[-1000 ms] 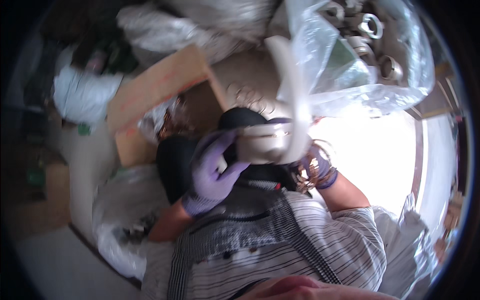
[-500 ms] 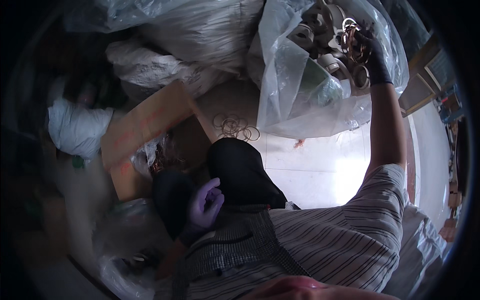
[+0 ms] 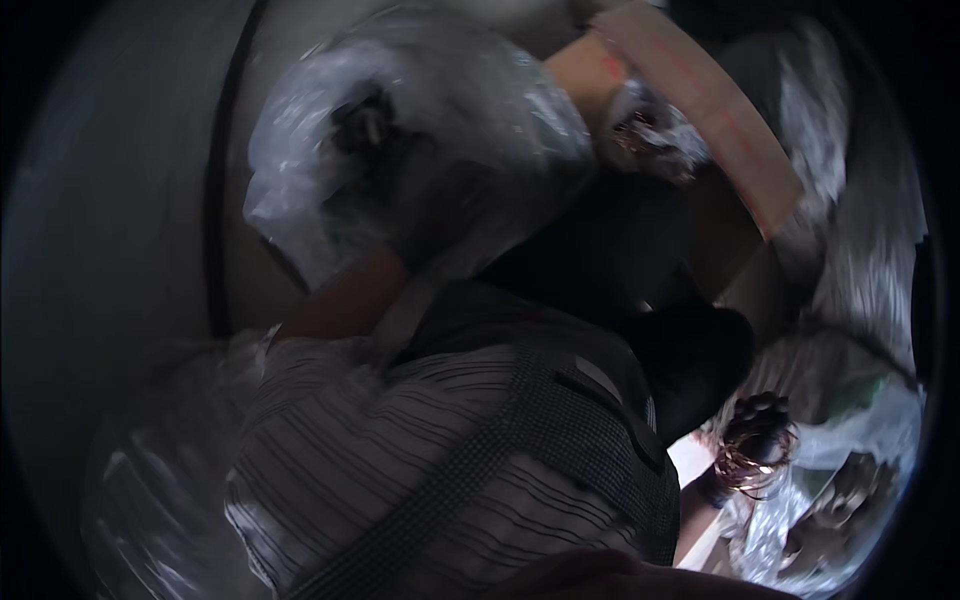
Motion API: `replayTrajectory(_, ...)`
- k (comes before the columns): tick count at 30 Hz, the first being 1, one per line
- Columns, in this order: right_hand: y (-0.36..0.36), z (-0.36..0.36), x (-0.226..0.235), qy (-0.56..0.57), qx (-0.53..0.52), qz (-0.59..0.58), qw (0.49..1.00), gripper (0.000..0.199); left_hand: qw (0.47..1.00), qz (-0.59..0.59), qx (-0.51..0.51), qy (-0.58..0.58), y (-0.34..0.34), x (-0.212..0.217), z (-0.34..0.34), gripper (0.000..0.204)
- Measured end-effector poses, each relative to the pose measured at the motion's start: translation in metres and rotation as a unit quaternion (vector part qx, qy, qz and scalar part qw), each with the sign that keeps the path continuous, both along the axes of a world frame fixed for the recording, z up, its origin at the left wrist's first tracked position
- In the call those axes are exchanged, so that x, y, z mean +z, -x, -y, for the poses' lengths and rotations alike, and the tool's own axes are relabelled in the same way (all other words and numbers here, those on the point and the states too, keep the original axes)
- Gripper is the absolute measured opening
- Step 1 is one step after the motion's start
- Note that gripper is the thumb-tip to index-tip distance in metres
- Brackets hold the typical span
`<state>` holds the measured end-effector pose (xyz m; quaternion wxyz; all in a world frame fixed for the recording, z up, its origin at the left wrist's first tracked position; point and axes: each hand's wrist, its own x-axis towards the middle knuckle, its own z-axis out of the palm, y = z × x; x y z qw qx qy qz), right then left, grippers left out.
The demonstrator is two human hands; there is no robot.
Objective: The person repeatedly picks up white ceramic ring-like parts from a plastic bag and places them onto a white ceramic base held in the lap. The person also handles a bundle of copper wire rings, occasionally placing them on the base before removing them. The task continues with repeated insertion and removal of the ceramic parts.
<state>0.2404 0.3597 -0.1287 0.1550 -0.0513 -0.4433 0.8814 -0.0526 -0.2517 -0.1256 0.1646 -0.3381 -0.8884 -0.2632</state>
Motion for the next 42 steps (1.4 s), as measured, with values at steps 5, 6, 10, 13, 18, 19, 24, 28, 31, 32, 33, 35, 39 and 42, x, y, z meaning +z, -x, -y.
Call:
replayTrajectory(5, 0.022, 0.025, 0.0, -0.212, -0.028, 0.033, 0.976, 0.035, 0.913, 0.212, 0.232, 0.259, -0.008, -0.134, 0.171, 0.037)
replayTrajectory(6, 0.026, 0.035, 0.009, -0.334, -0.072, 0.043, 0.939, 0.033, 0.928, 0.216, 0.277, 0.128, 0.003, -0.139, 0.177, 0.038)
replayTrajectory(10, 0.047, 0.078, 0.075, -0.884, -0.11, 0.067, 0.449, 0.035, 0.848, 0.186, 0.475, -0.147, 0.075, -0.121, 0.163, 0.038)
replayTrajectory(13, 0.048, 0.072, 0.083, -0.821, -0.028, 0.116, 0.558, 0.038, 0.859, 0.172, 0.477, -0.069, 0.128, -0.078, 0.165, 0.038)
replayTrajectory(18, 0.044, 0.067, 0.074, -0.807, -0.031, 0.157, 0.569, 0.04, 0.868, 0.169, 0.465, 0.038, 0.198, -0.031, 0.228, 0.038)
replayTrajectory(19, 0.046, 0.071, 0.076, -0.813, -0.036, 0.156, 0.559, 0.04, 0.866, 0.173, 0.465, 0.055, 0.205, -0.023, 0.242, 0.038)
replayTrajectory(24, 0.059, 0.094, 0.089, -0.705, 0.024, 0.287, 0.648, 0.028, 0.855, 0.203, 0.466, 0.1, 0.204, -0.02, 0.298, 0.038)
replayTrajectory(28, 0.059, 0.097, 0.082, -0.758, -0.01, 0.206, 0.619, 0.028, 0.862, 0.208, 0.455, 0.086, 0.16, -0.051, 0.293, 0.038)
replayTrajectory(31, 0.047, 0.052, 0.057, -0.635, 0.009, 0.263, 0.727, 0.037, 0.866, 0.202, 0.452, 0.062, 0.149, -0.056, 0.271, 0.038)
replayTrajectory(32, 0.046, 0.043, 0.054, -0.674, 0.029, 0.261, 0.691, 0.04, 0.868, 0.202, 0.449, 0.062, 0.162, -0.052, 0.264, 0.038)
replayTrajectory(33, 0.043, 0.036, 0.05, -0.737, 0.057, 0.251, 0.624, 0.042, 0.869, 0.205, 0.446, 0.069, 0.179, -0.047, 0.26, 0.038)
replayTrajectory(35, 0.043, 0.026, 0.043, -0.677, 0.074, 0.254, 0.687, 0.044, 0.865, 0.211, 0.447, 0.085, 0.206, -0.03, 0.259, 0.038)
replayTrajectory(39, 0.059, 0.051, 0.048, -0.197, 0.043, 0.24, 0.95, 0.041, 0.86, 0.225, 0.447, 0.103, 0.225, -0.015, 0.26, 0.038)
replayTrajectory(42, 0.072, 0.102, 0.056, -0.075, -0.121, 0.265, 0.954, 0.039, 0.86, 0.226, 0.444, 0.111, 0.213, -0.014, 0.263, 0.038)
